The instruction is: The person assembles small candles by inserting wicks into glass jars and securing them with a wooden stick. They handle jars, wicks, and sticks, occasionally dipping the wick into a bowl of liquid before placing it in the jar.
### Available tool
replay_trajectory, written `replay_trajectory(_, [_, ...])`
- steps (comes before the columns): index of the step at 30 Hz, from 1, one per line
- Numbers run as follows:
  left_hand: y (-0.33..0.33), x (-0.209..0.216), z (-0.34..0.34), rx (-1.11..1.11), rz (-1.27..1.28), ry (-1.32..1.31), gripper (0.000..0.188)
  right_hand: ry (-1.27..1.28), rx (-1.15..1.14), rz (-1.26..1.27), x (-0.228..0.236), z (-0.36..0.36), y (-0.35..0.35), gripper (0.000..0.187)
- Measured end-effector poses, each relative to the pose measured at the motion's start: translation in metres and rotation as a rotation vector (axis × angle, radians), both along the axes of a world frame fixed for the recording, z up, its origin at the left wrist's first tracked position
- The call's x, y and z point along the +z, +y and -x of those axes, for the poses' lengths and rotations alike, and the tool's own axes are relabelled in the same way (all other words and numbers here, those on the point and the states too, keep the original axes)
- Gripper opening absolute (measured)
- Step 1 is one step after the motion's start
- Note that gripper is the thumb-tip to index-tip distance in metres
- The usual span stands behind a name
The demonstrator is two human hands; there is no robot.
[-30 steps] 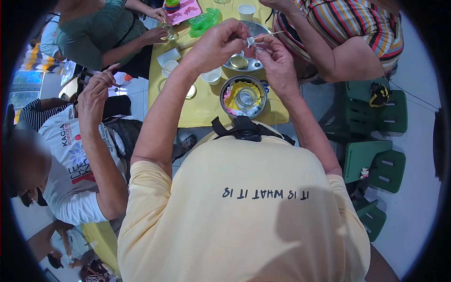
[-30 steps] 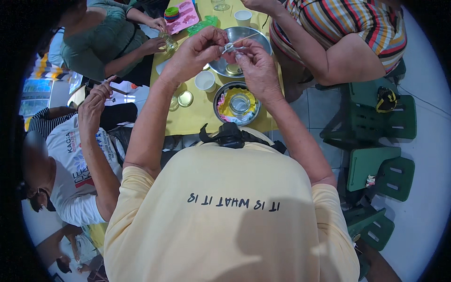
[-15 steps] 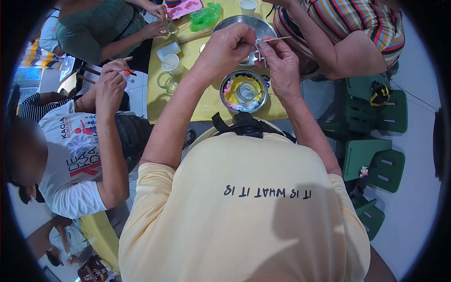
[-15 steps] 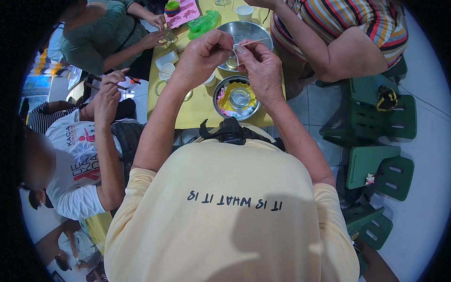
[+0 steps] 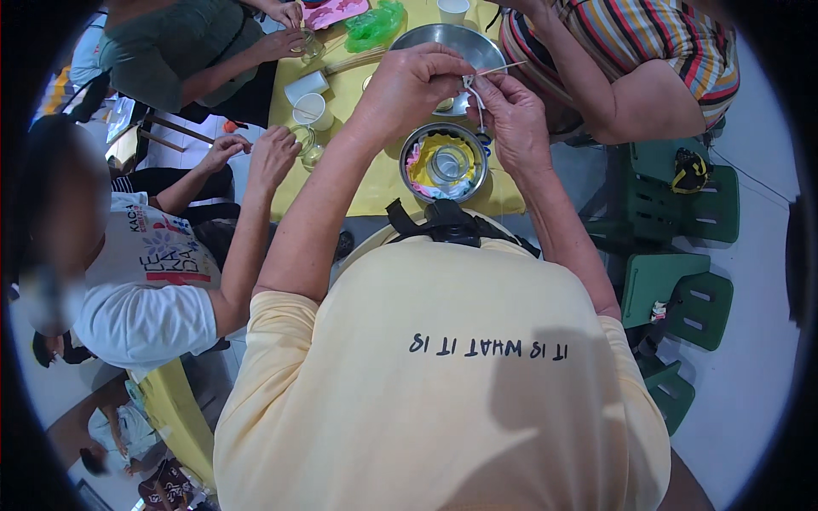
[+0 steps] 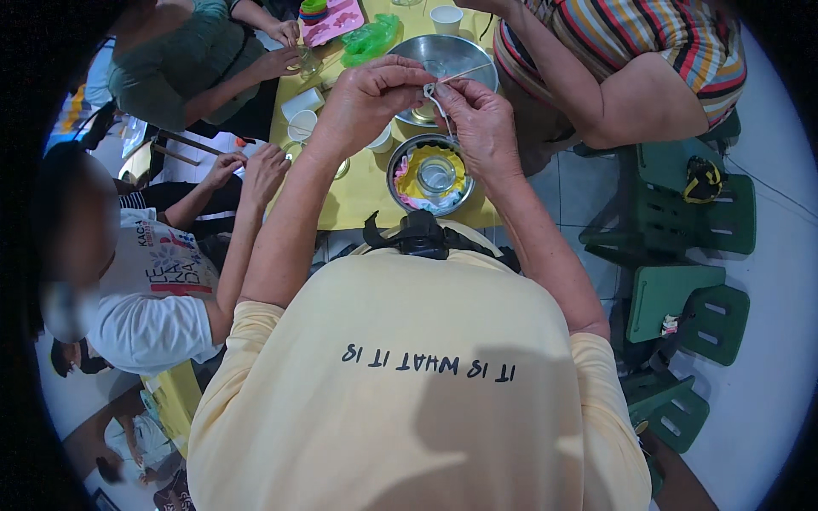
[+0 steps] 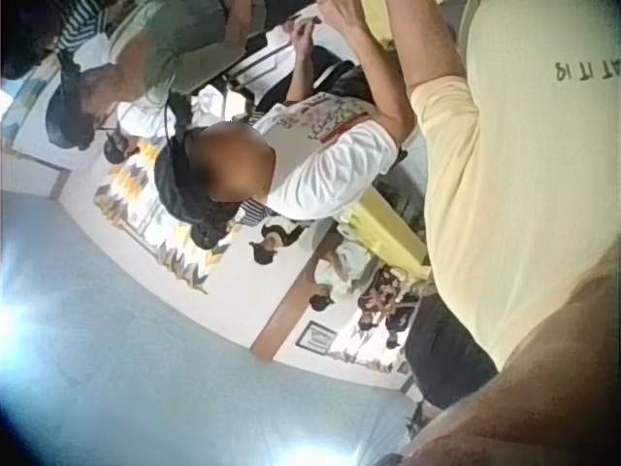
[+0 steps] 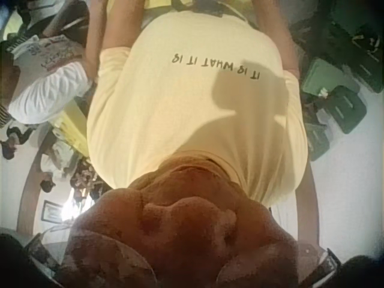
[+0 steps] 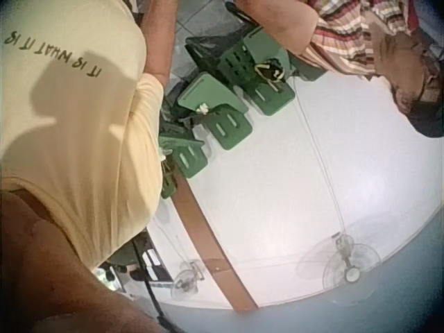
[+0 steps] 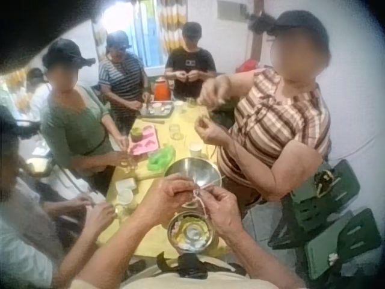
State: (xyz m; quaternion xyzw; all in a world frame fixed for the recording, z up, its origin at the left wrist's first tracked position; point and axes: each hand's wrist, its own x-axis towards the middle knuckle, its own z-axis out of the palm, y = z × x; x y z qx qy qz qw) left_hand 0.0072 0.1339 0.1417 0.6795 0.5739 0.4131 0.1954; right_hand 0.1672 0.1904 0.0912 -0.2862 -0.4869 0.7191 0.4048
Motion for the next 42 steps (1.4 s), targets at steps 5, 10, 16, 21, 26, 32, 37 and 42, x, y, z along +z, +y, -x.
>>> replay_trajectory(5, [-0.003,0.014,-0.009,0.073,-0.07,0.005,0.017,0.059,-0.078,0.03,0.02,0.001,-0.004,0.017])
replay_trajectory(10, [-0.002,0.027,-0.012,0.121,-0.089,0.052,0.016,-0.214,-0.301,-0.419,0.027,-0.007,-0.007,0.018])
replay_trajectory(16, [0.003,0.034,-0.012,0.157,0.056,-0.013,0.016,-0.31,-0.245,-0.717,0.04,-0.01,-0.01,0.017])
replay_trajectory(21, [0.003,0.037,-0.014,0.165,0.12,-0.01,0.015,-0.198,-0.108,-0.316,0.04,-0.012,-0.007,0.015])
replay_trajectory(26, [0.003,0.04,-0.016,0.202,0.194,-0.14,0.014,-0.025,-0.014,0.079,0.038,-0.015,-0.011,0.014])
replay_trajectory(32, [0.008,0.034,-0.014,0.165,0.216,-0.43,0.014,-0.049,0.025,-0.011,0.042,-0.02,-0.008,0.018])
replay_trajectory(37, [0.01,0.022,-0.017,0.14,0.177,-0.448,0.015,-0.172,0.001,-0.088,0.048,-0.025,-0.01,0.025])
replay_trajectory(42, [0.006,0.02,-0.027,0.187,0.062,-0.397,0.013,-0.172,-0.037,-0.178,0.038,-0.023,-0.015,0.025])
